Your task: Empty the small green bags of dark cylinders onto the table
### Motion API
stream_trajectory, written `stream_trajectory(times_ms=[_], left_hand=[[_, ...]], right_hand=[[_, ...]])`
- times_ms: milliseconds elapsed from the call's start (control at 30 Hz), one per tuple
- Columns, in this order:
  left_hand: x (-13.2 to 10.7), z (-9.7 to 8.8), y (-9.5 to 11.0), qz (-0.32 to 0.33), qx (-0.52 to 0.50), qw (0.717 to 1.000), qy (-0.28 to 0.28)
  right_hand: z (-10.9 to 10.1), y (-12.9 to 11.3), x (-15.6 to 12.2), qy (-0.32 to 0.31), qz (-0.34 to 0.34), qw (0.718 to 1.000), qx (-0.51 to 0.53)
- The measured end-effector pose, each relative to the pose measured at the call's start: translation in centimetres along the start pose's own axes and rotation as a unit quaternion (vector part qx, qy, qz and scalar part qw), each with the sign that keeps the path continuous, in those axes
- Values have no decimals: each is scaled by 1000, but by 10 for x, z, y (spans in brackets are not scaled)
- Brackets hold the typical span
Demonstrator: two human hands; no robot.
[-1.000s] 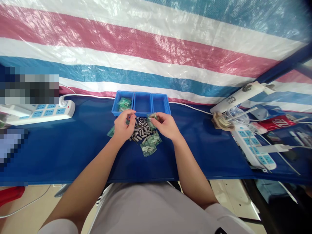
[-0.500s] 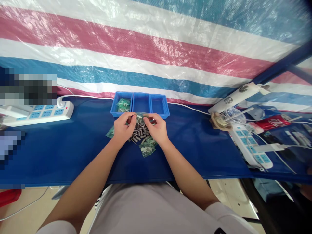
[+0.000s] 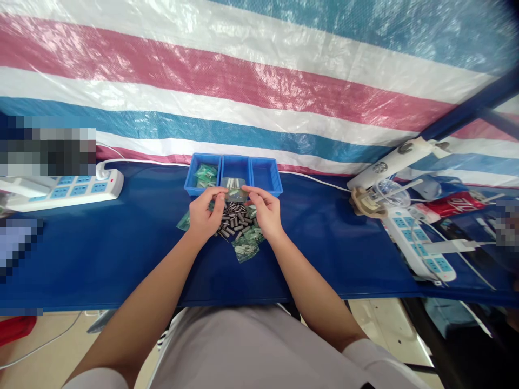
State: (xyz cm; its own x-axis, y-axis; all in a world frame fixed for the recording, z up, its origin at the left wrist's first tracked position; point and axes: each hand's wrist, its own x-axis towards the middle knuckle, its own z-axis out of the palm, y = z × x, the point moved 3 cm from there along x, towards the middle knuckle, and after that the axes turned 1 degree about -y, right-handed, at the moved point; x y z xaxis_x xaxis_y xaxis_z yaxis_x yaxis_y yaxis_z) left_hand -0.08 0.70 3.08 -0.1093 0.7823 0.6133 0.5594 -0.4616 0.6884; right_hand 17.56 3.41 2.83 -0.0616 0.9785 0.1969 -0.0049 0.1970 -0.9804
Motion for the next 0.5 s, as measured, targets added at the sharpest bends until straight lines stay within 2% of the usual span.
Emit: stream_trajectory(times_ms=[100,200,367,500], left_hand=[[1,2,0,19,-4,1000,16],[1,5,-3,11,-6,1000,17],[-1,7,-8,-22,-27,999,30],[1,7,-8,-16,-39,999,17]], right_hand=[[-1,1,0,17,-20,1000,-15],[0,1,0,18,-36,998,-39],[2,-1,-1,28,-33,999,-23],[3,0,0,17,-15,1000,-16]])
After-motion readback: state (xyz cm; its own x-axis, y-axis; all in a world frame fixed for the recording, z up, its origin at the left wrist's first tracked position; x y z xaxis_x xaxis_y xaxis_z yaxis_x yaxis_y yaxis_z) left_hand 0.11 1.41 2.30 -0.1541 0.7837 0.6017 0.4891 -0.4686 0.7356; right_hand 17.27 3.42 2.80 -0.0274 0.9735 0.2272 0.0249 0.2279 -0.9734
